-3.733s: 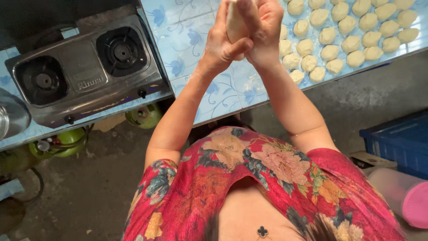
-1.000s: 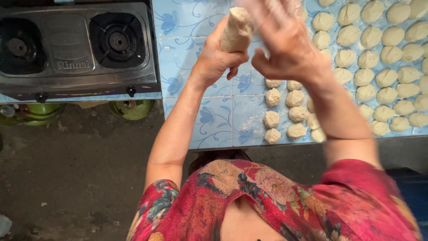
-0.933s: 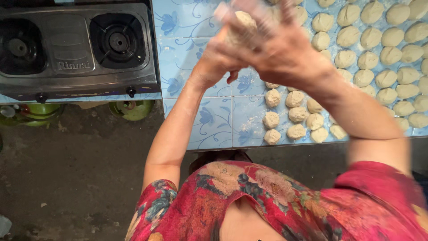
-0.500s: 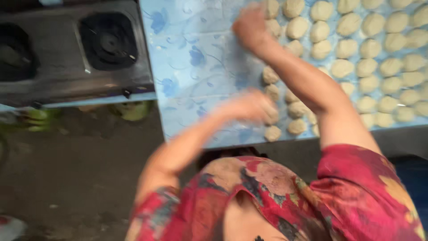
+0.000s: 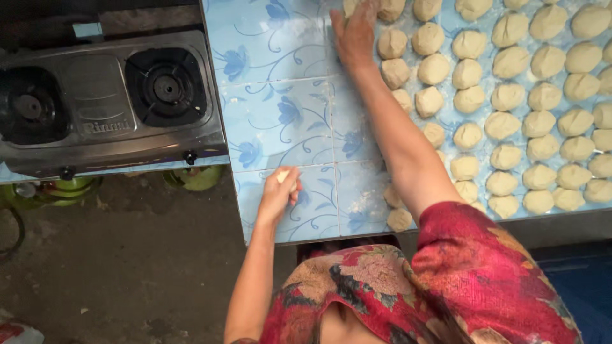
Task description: The person repeatedly pinches off small pieces of dough from a larger mass, rolls each piece into a ball between the palms, and places the balls in neat rows on a blue tiled countertop. The process continues throughout the clip with consistent sizing and placement.
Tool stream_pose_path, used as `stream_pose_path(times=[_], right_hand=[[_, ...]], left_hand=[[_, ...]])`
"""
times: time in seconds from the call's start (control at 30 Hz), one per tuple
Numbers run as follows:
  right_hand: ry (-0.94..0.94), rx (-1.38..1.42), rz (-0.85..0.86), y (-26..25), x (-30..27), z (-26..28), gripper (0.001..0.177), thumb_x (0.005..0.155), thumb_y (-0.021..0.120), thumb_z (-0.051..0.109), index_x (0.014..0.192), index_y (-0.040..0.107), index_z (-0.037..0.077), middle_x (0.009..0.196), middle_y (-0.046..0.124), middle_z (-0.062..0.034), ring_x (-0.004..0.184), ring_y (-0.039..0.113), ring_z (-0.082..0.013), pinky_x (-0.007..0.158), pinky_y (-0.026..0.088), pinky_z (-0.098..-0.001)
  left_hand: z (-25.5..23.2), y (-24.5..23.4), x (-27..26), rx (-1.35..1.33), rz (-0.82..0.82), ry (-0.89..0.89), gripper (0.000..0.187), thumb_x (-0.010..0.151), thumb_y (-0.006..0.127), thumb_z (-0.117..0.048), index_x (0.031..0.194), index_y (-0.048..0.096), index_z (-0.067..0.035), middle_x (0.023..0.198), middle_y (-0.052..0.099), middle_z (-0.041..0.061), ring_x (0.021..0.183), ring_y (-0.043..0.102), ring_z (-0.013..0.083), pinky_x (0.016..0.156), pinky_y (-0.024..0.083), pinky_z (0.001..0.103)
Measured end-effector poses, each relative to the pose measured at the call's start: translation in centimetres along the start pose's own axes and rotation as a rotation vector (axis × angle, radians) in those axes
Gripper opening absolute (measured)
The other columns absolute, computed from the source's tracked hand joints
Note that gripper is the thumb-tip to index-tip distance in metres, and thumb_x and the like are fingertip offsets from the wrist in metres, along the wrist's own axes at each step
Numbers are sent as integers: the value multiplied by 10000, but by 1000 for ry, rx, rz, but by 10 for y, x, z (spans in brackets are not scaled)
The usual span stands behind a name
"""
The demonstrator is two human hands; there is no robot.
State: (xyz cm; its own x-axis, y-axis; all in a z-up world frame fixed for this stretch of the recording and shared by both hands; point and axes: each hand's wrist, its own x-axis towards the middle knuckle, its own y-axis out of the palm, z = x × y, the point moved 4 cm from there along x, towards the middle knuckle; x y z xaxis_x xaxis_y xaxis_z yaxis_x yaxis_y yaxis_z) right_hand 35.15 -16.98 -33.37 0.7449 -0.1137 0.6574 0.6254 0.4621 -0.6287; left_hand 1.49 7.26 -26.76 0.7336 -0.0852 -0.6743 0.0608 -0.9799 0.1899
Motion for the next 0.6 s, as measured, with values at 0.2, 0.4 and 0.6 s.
stream_pose_path(times=[0.2,0.4,0.6], right_hand=[[-50,-99,351,-18,-1,31,570,1023,731,345,1355,530,-74,1355,533,-318,1295,462,-517,1141,327,-600],[-91,-133,290,-29,-16,32,506,1008,739,282,1363,555,-28,1330,551,-292,1280,471,-494,1127,327,-628],[-228,-153,296,-22,-2,13,471,931,705,156,1377,599,47,1288,578,-266,1210,522,-471,1061,408,-569]], left_hand=[[34,-34,-10,-45,-86,-51,237,984,667,-271,1008,631,-38,705,626,47,505,523,87,404,406,247],[39,-42,-18,-85,-164,-53,228,974,664,-260,1039,627,-45,715,635,50,510,528,87,406,406,244],[19,-44,-21,-50,-158,-27,247,981,662,-251,1036,624,-14,715,628,60,508,538,97,406,416,254]])
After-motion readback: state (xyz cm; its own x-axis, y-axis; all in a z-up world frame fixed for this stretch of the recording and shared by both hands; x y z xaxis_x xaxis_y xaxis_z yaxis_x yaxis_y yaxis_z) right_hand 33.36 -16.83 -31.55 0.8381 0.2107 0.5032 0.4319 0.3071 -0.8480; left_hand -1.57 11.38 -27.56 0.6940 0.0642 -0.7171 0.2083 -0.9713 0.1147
